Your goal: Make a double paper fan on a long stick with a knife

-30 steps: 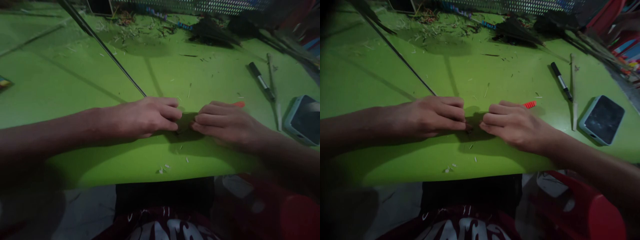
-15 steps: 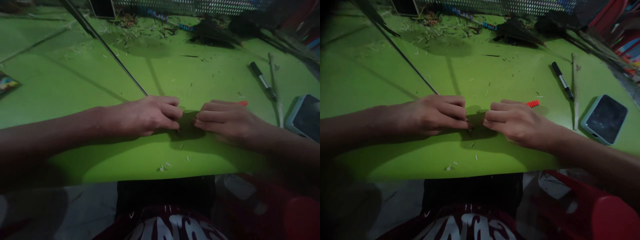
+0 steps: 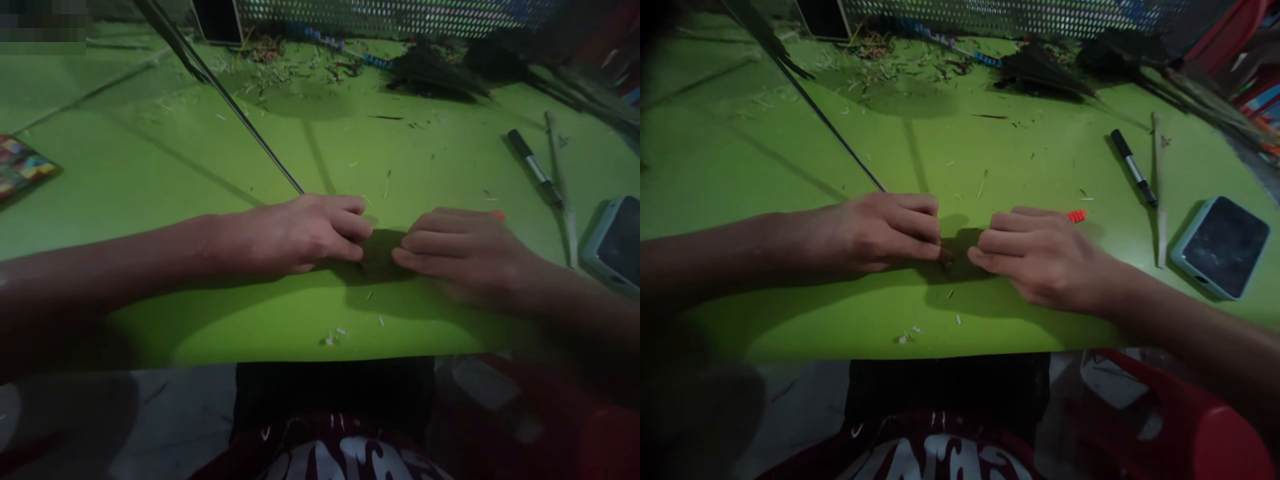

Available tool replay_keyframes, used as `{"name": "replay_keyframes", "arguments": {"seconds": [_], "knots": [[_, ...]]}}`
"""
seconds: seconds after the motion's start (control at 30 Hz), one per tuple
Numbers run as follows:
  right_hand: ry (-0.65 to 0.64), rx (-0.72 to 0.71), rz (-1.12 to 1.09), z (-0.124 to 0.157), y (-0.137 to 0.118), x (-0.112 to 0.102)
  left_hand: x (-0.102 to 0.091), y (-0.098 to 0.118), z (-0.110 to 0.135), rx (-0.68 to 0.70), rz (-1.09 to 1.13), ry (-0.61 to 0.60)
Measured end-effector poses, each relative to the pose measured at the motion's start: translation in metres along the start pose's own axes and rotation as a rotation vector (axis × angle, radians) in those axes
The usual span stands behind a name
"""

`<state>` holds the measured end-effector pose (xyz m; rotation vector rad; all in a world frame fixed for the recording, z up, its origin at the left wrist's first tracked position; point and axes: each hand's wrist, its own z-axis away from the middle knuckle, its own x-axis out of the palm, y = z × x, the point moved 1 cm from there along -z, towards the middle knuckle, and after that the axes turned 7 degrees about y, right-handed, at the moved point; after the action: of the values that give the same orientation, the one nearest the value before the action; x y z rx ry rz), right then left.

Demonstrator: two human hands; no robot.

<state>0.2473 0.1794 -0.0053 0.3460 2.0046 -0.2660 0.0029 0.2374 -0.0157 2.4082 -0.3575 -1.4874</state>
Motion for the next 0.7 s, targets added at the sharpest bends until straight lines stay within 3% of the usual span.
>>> {"name": "replay_keyframes", "arguments": {"seconds": [0.43,0.7], "knots": [[0.049,-0.015,0.053,-0.007,-0.007,0.009,0.0,-0.002,0.004,-0.08,0.017,-0.042],[-0.091,0.206,0.007,-0.016,-0.016,0.002,-0.003,0.002,0.0,0.005,0.021,-0.016]]}}
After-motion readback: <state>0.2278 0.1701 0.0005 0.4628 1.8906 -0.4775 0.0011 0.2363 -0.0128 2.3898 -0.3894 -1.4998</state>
